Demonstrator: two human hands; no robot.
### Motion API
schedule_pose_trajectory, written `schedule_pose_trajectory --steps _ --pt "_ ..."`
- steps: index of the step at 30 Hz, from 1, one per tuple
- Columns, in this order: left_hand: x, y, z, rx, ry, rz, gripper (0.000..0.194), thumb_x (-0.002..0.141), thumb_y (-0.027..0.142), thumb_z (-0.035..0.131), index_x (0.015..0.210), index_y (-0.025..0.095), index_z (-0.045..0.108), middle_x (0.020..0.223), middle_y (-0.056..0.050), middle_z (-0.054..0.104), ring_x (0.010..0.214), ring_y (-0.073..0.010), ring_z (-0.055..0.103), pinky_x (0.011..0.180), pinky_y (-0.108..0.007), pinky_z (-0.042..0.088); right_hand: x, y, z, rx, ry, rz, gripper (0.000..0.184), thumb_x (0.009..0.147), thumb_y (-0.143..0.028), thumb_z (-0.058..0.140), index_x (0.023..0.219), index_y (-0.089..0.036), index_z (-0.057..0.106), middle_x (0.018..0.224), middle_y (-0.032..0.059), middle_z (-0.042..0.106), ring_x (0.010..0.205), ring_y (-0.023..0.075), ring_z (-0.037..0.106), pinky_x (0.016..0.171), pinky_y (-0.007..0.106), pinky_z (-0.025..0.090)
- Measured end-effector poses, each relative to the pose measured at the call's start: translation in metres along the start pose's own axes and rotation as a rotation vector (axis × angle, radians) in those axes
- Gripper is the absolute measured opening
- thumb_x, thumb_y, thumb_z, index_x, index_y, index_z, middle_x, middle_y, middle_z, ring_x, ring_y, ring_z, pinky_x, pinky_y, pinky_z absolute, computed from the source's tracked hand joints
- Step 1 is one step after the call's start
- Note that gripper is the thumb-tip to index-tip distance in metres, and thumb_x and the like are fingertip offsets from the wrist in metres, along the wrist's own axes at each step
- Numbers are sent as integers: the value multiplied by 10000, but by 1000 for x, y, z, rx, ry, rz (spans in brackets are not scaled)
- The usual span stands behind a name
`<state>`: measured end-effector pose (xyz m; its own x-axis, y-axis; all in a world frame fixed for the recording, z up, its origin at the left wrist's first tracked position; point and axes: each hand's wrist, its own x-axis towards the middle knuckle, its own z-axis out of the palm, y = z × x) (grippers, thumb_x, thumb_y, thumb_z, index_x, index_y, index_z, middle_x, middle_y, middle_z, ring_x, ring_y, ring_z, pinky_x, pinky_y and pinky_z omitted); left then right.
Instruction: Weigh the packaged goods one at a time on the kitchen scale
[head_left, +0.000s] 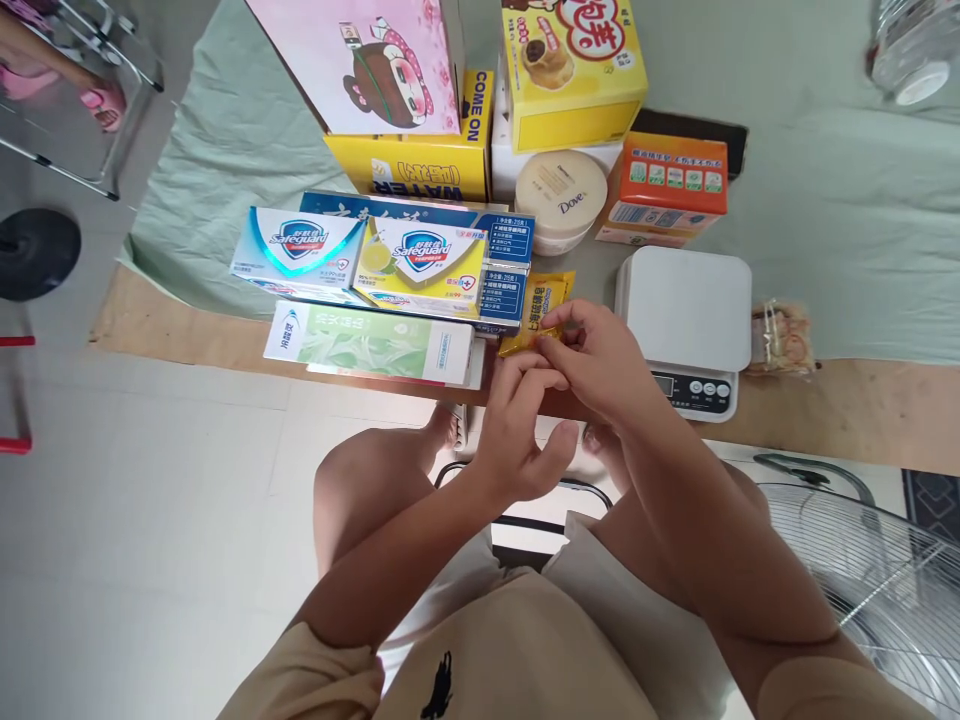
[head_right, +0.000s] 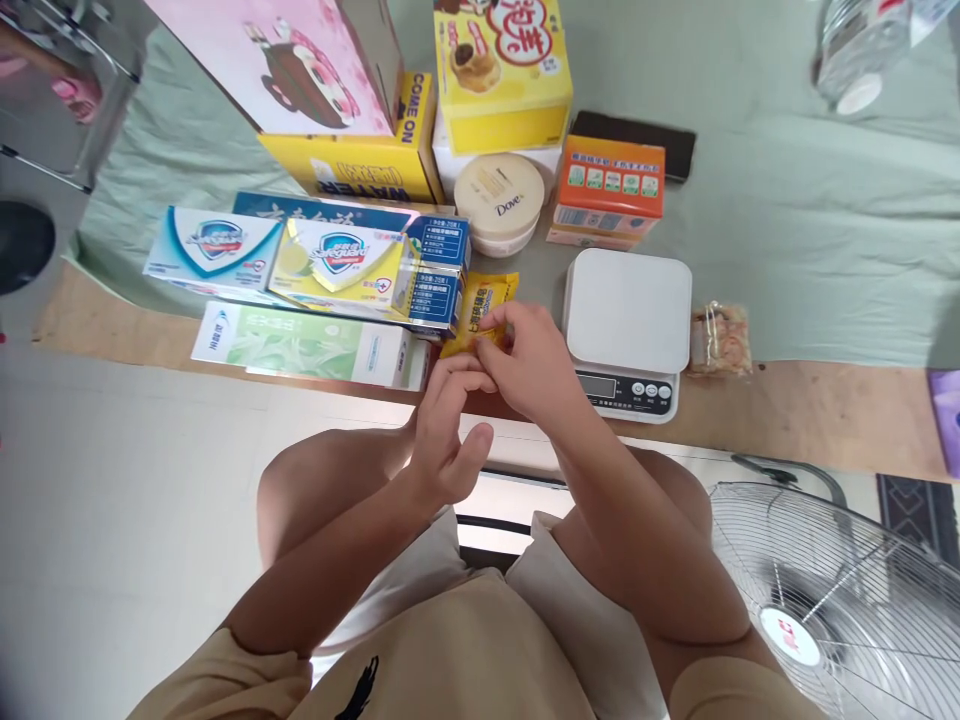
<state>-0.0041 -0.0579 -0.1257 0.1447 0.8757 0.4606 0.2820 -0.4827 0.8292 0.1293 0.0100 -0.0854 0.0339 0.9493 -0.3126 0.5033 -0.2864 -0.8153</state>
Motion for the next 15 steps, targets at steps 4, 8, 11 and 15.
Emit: schedule_pose_trajectory --steps 4,8,11,15 --pt "2 8 8 -9 38 93 281 1059 445 484 1113 198 607 1128 -98 607 1041 -234 632 915 -403 572 -8 -1 -10 166 -70 35 156 816 -297 666 955 -227 661 818 6 722 689 168 646 669 331 524" --pt "6 16 17 -5 55 189 227 1043 411 479 1061 218 597 1056 -80 629 1019 -237 657 933 -431 579 -18 3 -27 284 -34 49 148 784 -282 672 922 -229 668 666 -31 671 553 135 585 530 277 432" --pt "10 17 24 25 40 223 218 1033 407 477 1052 227 598 1038 -81 650 1063 -257 673 1035 -485 558 -21 16 -48 316 109 -22 156 756 -287 714 899 -227 692 730 -11 702 631 139 630 541 263 446" --pt "15 12 36 24 0 236 190 1020 377 509 1053 216 605 1069 -99 643 1096 -264 669 1026 -479 573 -20 43 -80 240 312 -53 174 760 -289 722 924 -235 710 690 -22 673 604 133 607 541 264 451"
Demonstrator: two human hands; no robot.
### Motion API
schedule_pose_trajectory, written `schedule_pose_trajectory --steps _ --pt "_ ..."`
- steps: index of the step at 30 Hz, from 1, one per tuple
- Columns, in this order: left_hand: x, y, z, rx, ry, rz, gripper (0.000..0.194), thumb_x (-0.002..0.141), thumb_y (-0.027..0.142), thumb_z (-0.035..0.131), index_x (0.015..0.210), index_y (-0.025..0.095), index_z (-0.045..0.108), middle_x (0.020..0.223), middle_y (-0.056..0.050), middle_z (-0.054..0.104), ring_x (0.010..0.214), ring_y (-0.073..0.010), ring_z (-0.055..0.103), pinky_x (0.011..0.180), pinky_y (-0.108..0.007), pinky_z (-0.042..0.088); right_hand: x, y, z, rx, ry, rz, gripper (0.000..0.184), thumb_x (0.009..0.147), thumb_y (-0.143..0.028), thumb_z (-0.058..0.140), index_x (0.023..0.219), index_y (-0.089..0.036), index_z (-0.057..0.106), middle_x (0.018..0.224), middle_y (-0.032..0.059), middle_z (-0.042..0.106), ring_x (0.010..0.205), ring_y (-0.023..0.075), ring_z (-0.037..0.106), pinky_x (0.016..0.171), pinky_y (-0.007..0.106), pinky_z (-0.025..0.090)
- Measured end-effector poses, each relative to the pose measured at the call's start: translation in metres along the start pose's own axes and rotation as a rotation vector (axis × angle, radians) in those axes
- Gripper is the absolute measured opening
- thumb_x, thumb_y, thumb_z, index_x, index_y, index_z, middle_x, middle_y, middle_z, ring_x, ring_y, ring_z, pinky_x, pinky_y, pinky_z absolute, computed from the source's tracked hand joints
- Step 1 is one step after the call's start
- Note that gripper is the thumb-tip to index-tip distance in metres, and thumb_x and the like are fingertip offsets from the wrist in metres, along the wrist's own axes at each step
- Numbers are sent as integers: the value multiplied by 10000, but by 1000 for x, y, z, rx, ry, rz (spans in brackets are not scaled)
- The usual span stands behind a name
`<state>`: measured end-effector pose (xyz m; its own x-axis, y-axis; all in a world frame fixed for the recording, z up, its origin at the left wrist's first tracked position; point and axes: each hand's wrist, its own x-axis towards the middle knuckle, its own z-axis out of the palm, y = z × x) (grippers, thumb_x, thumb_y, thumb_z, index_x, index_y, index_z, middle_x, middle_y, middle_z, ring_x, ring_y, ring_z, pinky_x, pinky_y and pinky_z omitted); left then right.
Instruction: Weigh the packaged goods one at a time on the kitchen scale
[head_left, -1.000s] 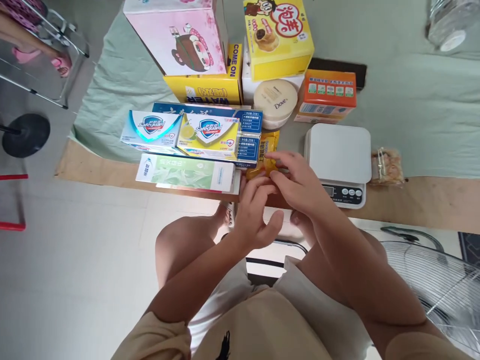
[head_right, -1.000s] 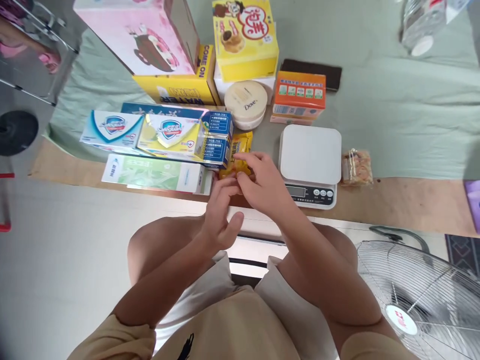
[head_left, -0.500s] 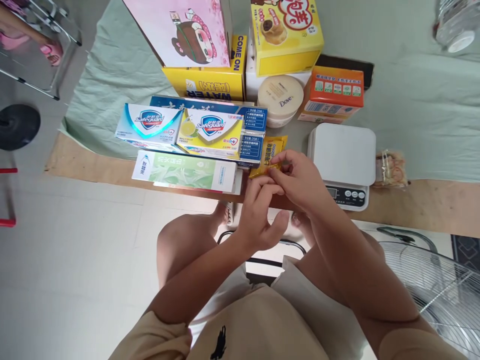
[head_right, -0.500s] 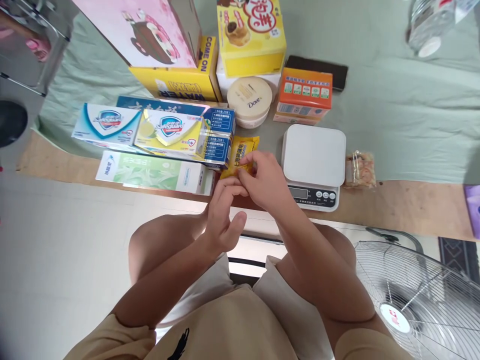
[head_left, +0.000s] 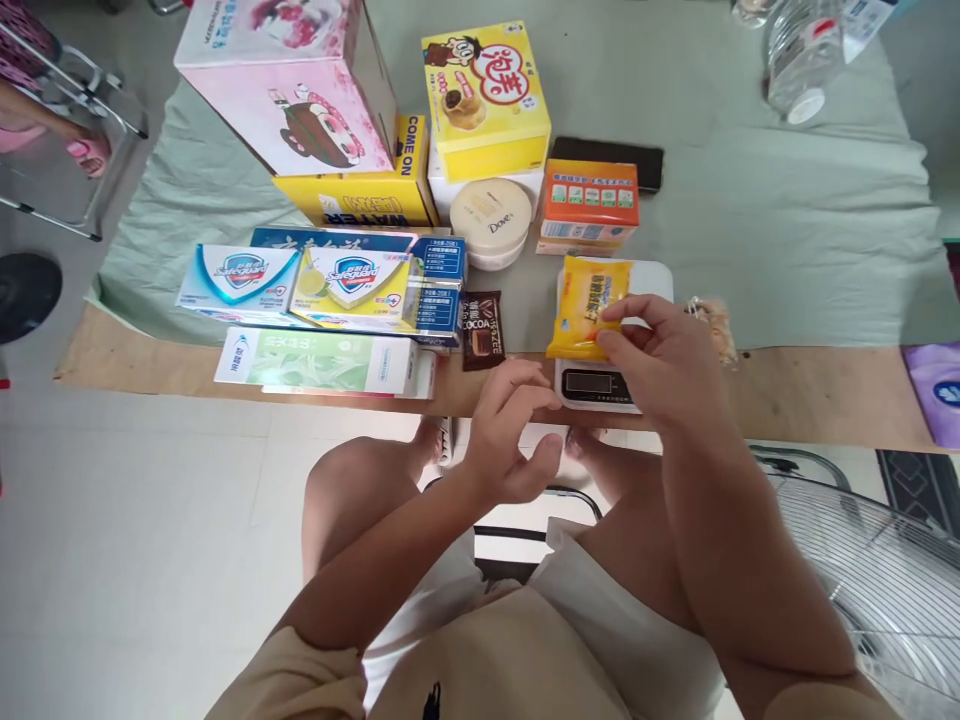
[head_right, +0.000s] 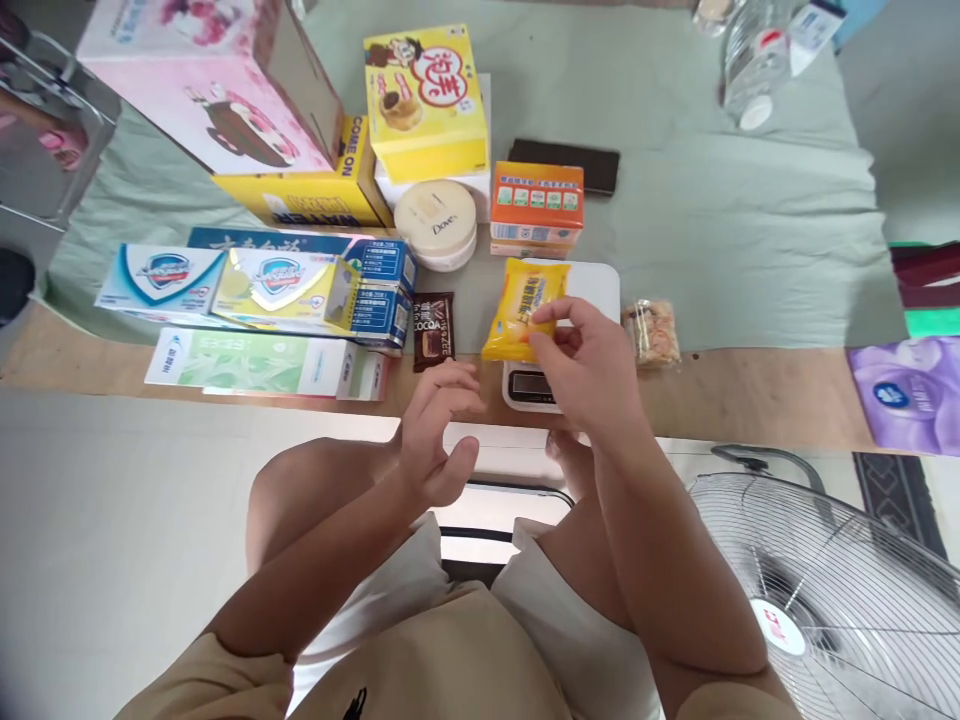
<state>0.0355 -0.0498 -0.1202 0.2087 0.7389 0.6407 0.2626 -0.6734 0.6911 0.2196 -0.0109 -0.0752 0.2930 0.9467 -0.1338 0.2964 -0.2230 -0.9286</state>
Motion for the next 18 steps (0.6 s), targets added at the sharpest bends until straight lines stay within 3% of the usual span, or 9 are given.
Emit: schedule_pose_trajectory --steps 4,8,13,18 --pt "9 -3 14 -43 -37 3 167 1022 347 521 1063 208 603 1088 -108 636 1091 -254 658 965 -438 606 8 14 -24 -227 93 -37 179 791 -261 676 955 -234 744 659 -30 643 579 133 587 594 292 476" --pt "24 -5 23 -47 -41 40 169 1035 350 511 1070 211 600 1055 -96 647 1102 -254 653 987 -441 598 10 19 -38 -377 153 -166 280 818 -236 631 1064 -265 761 860 7 711 700 155 640 704 344 526" --pt "41 -15 19 -36 -144 -20 259 1072 418 471 1076 204 617 1036 -95 681 1013 -242 666 873 -414 590 15 24 -50 -360 381 -229 300 820 -233 565 1063 -247 740 996 46 736 746 167 621 696 360 512" --pt "47 -24 14 -4 -271 -113 405 1091 511 420 1143 183 653 1125 -125 738 1078 -251 697 938 -418 599 19 30 -51 -316 352 -200 304 811 -271 580 1077 -249 727 1056 52 760 753 161 623 660 344 499"
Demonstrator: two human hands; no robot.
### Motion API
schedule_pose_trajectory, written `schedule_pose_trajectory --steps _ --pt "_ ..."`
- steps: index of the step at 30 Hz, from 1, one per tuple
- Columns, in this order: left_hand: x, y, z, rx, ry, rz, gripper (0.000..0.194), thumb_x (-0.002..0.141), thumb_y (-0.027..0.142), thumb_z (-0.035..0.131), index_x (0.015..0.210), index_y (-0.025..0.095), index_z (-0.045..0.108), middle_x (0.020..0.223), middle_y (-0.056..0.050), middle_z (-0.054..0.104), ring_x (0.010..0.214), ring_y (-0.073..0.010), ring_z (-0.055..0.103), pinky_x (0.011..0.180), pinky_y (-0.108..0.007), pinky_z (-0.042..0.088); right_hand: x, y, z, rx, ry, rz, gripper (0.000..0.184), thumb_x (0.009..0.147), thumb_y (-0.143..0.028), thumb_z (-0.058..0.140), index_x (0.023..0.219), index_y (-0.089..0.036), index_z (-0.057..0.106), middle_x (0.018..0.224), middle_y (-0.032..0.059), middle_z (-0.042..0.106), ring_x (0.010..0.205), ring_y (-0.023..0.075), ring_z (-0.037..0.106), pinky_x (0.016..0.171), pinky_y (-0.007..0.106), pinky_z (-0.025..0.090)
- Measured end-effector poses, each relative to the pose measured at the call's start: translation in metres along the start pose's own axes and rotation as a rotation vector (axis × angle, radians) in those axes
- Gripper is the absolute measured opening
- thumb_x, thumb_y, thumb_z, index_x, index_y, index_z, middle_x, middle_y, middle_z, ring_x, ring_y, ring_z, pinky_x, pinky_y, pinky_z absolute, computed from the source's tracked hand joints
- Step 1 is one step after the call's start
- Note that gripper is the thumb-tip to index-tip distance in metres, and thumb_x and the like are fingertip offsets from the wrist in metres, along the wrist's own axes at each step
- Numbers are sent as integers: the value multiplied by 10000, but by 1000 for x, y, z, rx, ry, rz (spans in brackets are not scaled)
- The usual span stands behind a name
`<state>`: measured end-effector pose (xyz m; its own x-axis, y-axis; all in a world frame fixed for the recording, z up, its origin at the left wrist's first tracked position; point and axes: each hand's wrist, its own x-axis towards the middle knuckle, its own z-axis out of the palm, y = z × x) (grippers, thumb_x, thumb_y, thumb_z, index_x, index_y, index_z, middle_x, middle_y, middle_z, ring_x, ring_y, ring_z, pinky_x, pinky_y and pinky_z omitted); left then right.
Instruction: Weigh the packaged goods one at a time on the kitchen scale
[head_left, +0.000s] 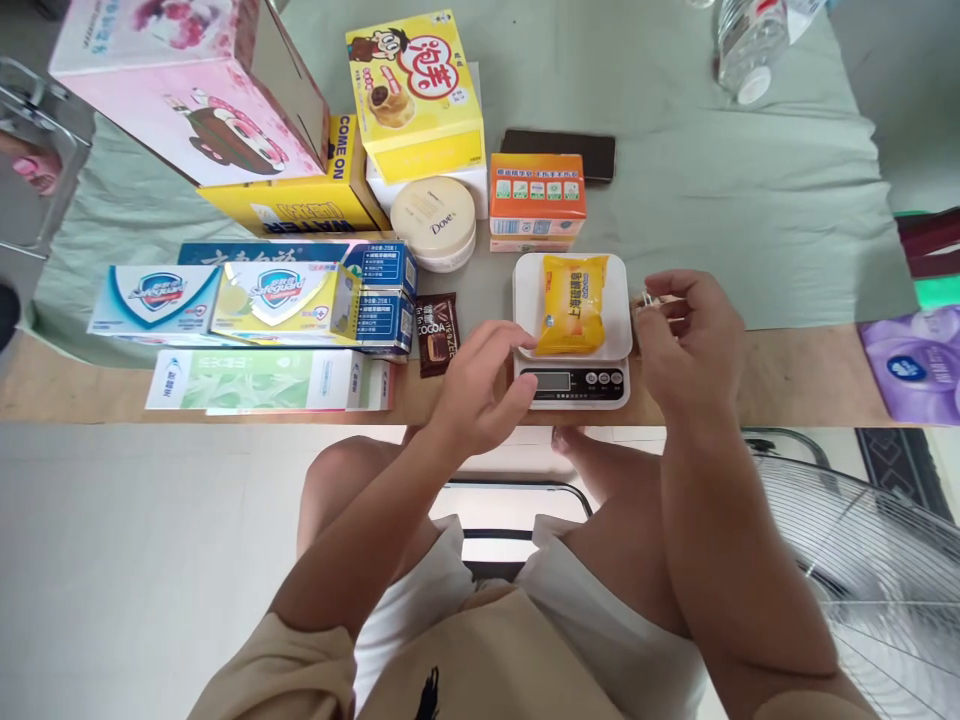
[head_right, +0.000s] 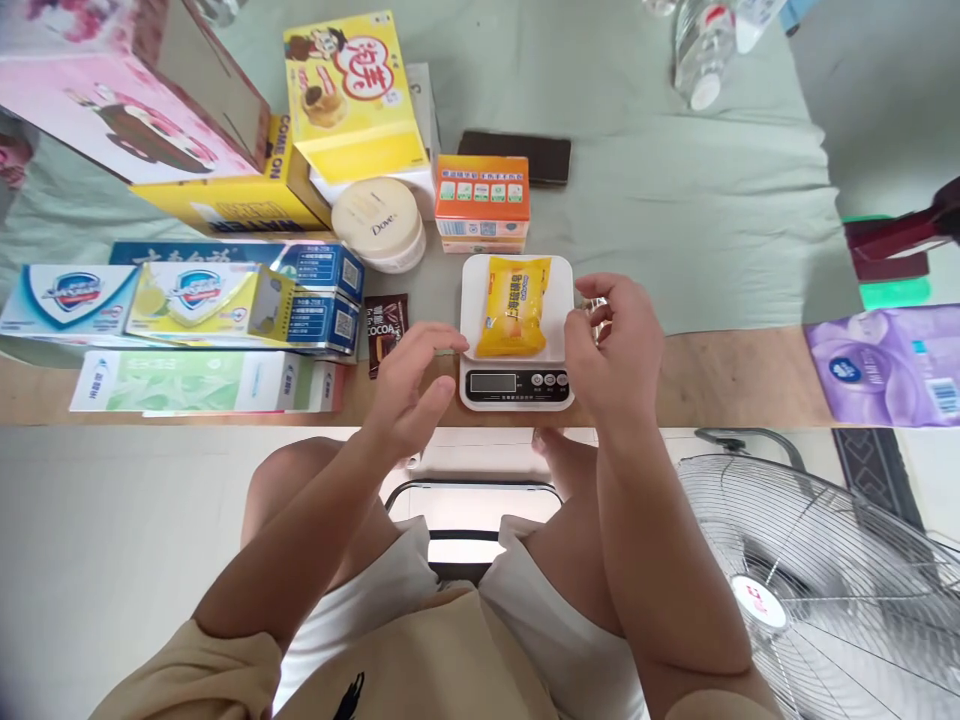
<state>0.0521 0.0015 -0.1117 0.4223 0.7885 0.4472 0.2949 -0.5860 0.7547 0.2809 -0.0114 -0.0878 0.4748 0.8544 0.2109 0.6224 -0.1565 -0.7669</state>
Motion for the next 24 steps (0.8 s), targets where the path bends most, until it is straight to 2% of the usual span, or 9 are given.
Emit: schedule_pose_trajectory --steps 5,9,12,17,20,24 --pt "-1 -5 1 64 -71 -33 548 1099 577 374 1313 158 654 1357 -167 733 1309 -282 672 1142 -470 552 -4 -1 5 -47 -78 -60 290 863 -323 598 1124 -264 711 1090 61 764 828 187 656 712 362 524" --pt "-2 -8 5 88 -126 -41 618 1093 604 364 1423 156 634 1487 -171 689 1452 -308 608 1272 -523 467 -8 -2 13 -136 -157 -113 366 893 -423 628 1219 -270 692 1106 81 789 993 276 696 897 487 554" --pt "-3 -8 8 83 -146 -53 626 1084 603 378 1453 169 638 1519 -160 676 1506 -334 569 1289 -560 455 -11 -4 20 -173 -194 -173 390 919 -453 625 1256 -263 676 1123 97 785 1055 312 693 996 550 533" --pt "-7 -7 11 73 -139 -46 576 1067 559 434 1447 191 663 1503 -157 691 1496 -358 582 1269 -607 467 -15 -11 30 -89 -199 -230 304 947 -350 581 1206 -260 714 1151 93 762 1041 273 698 964 465 562" --pt "-10 -7 11 83 -133 -44 579 1069 567 423 1429 190 675 1481 -163 709 1483 -373 600 1252 -632 470 -14 -15 33 1 -172 -202 264 929 -276 578 1119 -266 761 1069 80 756 981 235 701 853 387 587" --pt "-9 -6 11 75 -156 -25 568 1074 556 419 1453 201 648 1473 -162 717 1502 -364 589 1265 -621 456 -9 -17 27 129 -155 -155 201 921 -256 594 985 -253 784 984 53 761 912 193 705 832 349 606"
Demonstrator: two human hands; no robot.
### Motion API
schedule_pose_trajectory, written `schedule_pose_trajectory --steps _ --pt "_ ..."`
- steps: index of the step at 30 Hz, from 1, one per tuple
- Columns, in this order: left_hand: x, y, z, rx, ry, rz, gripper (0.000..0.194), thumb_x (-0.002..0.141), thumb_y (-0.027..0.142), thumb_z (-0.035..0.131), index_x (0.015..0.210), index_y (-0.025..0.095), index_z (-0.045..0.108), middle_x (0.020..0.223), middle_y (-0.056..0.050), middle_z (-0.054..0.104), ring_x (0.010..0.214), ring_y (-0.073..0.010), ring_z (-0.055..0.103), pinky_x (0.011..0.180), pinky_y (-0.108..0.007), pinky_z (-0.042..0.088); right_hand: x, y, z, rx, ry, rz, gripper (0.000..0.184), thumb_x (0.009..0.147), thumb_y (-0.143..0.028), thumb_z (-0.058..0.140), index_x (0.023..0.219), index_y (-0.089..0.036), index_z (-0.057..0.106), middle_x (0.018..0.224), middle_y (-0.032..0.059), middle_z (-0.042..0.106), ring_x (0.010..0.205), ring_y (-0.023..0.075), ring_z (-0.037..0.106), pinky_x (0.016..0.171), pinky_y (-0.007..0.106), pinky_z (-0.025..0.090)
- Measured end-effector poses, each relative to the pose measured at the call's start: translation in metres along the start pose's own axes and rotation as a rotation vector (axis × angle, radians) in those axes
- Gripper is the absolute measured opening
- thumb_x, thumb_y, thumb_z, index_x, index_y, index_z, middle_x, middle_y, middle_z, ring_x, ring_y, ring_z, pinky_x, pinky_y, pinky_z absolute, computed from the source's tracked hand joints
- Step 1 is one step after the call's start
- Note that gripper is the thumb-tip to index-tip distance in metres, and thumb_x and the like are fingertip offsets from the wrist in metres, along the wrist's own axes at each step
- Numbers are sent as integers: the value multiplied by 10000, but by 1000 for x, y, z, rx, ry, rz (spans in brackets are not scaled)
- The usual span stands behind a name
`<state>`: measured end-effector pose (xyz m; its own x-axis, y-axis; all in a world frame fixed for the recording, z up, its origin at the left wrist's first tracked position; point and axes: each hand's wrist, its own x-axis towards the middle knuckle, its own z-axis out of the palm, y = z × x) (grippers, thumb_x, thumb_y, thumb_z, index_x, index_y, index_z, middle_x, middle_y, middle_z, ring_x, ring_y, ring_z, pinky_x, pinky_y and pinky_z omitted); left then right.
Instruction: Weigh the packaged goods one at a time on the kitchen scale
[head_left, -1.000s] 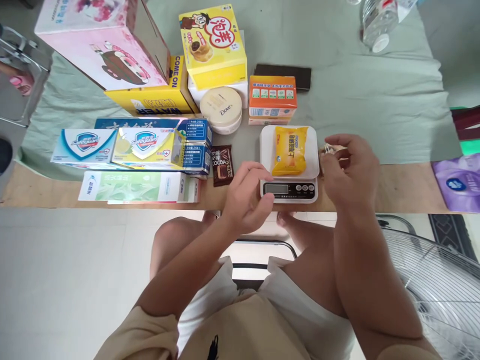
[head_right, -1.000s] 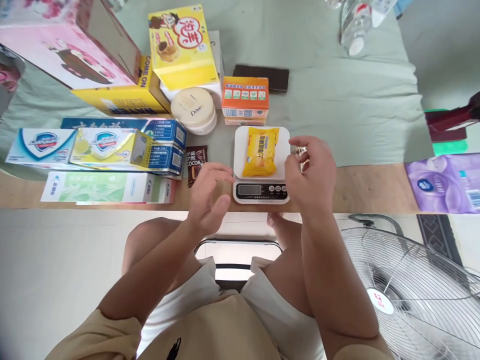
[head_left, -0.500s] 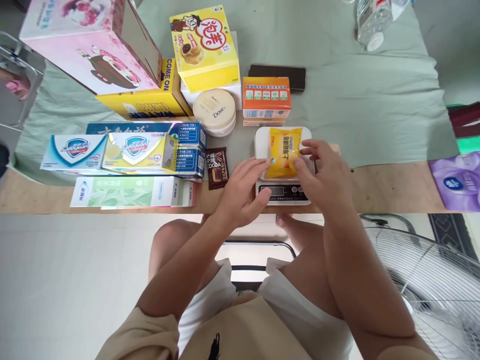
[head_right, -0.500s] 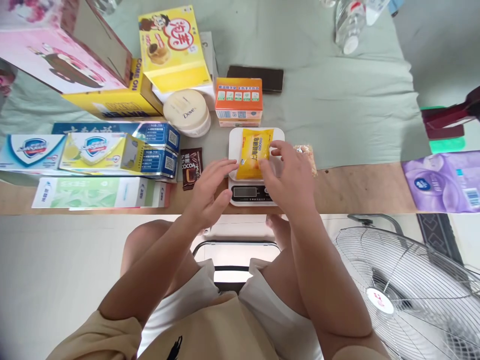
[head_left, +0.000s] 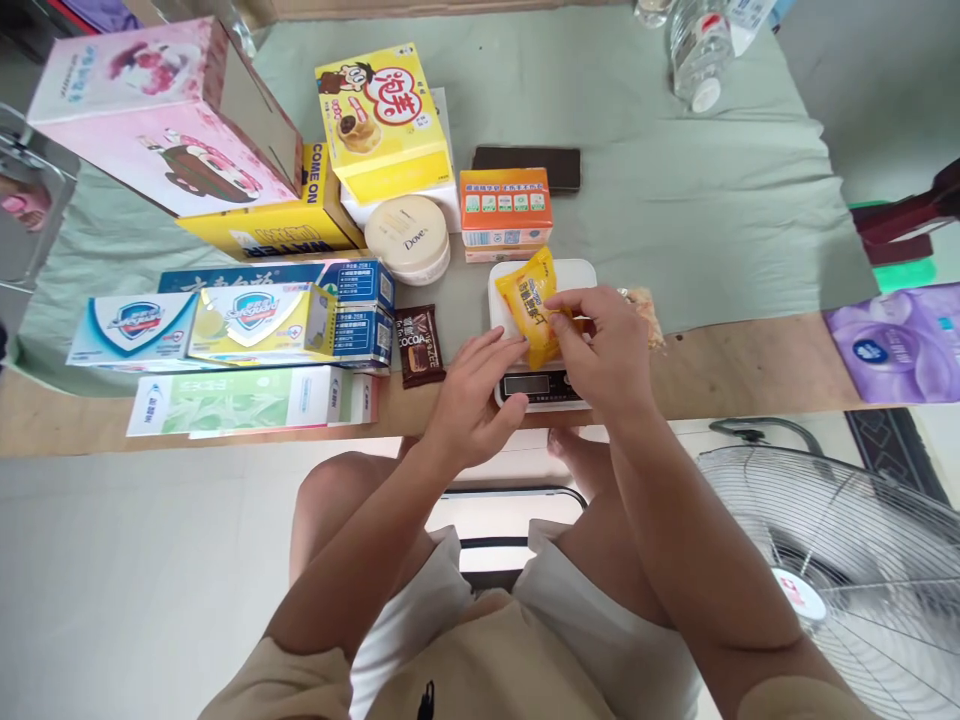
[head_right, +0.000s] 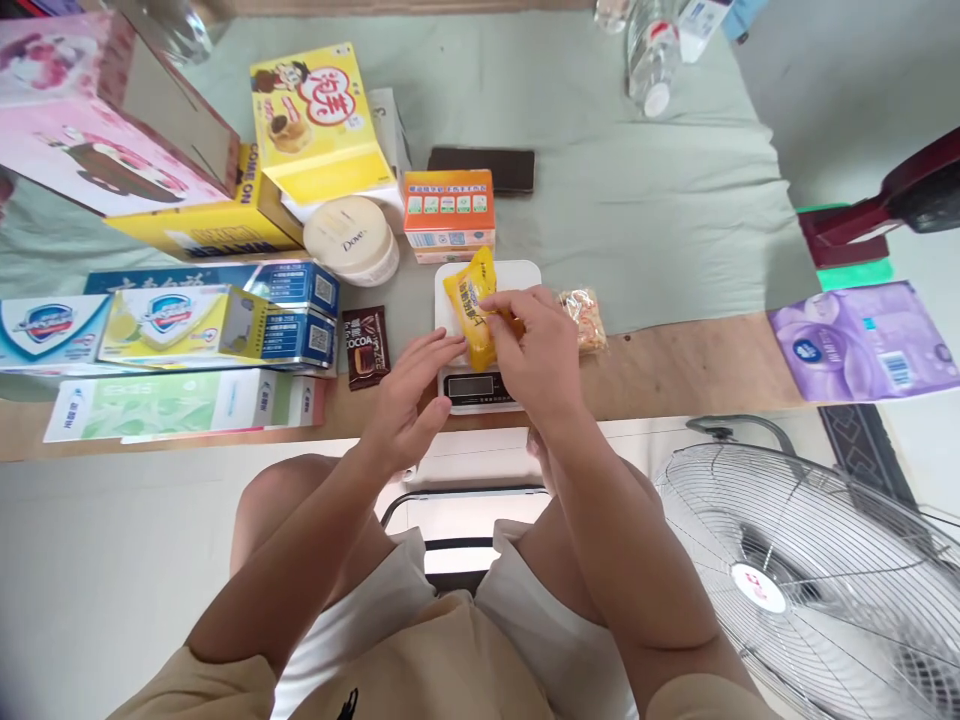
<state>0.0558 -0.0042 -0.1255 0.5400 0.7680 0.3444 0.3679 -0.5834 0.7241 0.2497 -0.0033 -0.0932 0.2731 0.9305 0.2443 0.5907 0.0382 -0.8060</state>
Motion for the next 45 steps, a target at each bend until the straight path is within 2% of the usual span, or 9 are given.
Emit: schedule_pose_trajectory --steps 4,9,14,24,32,35,39,41,45 --pt "1 1 1 -6 35 10 573 1078 563 425 1461 186 625 1506 -179 688 1493 -352 599 1272 -599 457 7 13 -31 112 173 95 141 889 -272 652 966 -242 766 995 43 765 889 186 715 809 355 615" --pt "2 -1 1 -12 96 21 555 1087 566 422 1413 176 645 1434 -167 727 1430 -325 647 1248 -548 499 14 57 -73 178 453 197 98 816 -315 718 899 -262 719 855 41 709 823 199 664 785 380 586" --pt "5 0 1 7 122 33 527 1092 544 419 1392 177 650 1400 -160 742 1397 -317 668 1231 -537 515 9 83 -74 212 422 284 186 722 -348 727 862 -228 698 845 11 715 788 177 665 766 370 590" --pt "6 -4 0 39 131 18 540 1086 560 390 1368 181 652 1373 -167 743 1355 -317 684 1185 -523 552 9 84 -68 130 205 369 96 731 -235 646 815 -254 604 822 1 664 756 183 644 713 361 543" --pt "2 -4 -4 16 140 14 514 1090 536 418 1374 172 645 1378 -169 733 1361 -308 672 1180 -500 553 9 80 -65 141 302 391 363 749 -226 580 1109 -275 588 1092 25 640 991 185 665 906 392 556" --pt "-1 -4 -7 7 134 -18 535 1080 554 419 1396 183 641 1406 -173 715 1375 -335 659 1186 -539 543 9 69 -67 74 435 299 302 789 -240 546 1089 -274 563 1097 46 601 1063 212 651 1001 438 530" --pt "-6 -5 -10 38 124 -71 577 1077 600 391 1391 182 636 1412 -183 689 1378 -334 644 1192 -547 529 2 30 -51 85 616 -61 199 794 -230 511 988 -256 544 1011 71 573 1004 228 640 947 435 532" --pt "-12 -5 -11 58 136 -96 594 1072 621 375 1376 182 635 1409 -189 668 1385 -336 626 1202 -558 512 -6 4 -33 170 490 -138 194 829 -236 520 1013 -257 579 1002 68 602 973 221 650 924 430 550" --pt "-29 -4 -13 143 189 -142 549 1054 586 393 1351 191 632 1423 -186 619 1484 -382 515 1262 -620 414 -27 -37 12 334 -29 -19 216 932 -292 560 1135 -279 633 1180 58 707 1160 210 695 1056 415 583"
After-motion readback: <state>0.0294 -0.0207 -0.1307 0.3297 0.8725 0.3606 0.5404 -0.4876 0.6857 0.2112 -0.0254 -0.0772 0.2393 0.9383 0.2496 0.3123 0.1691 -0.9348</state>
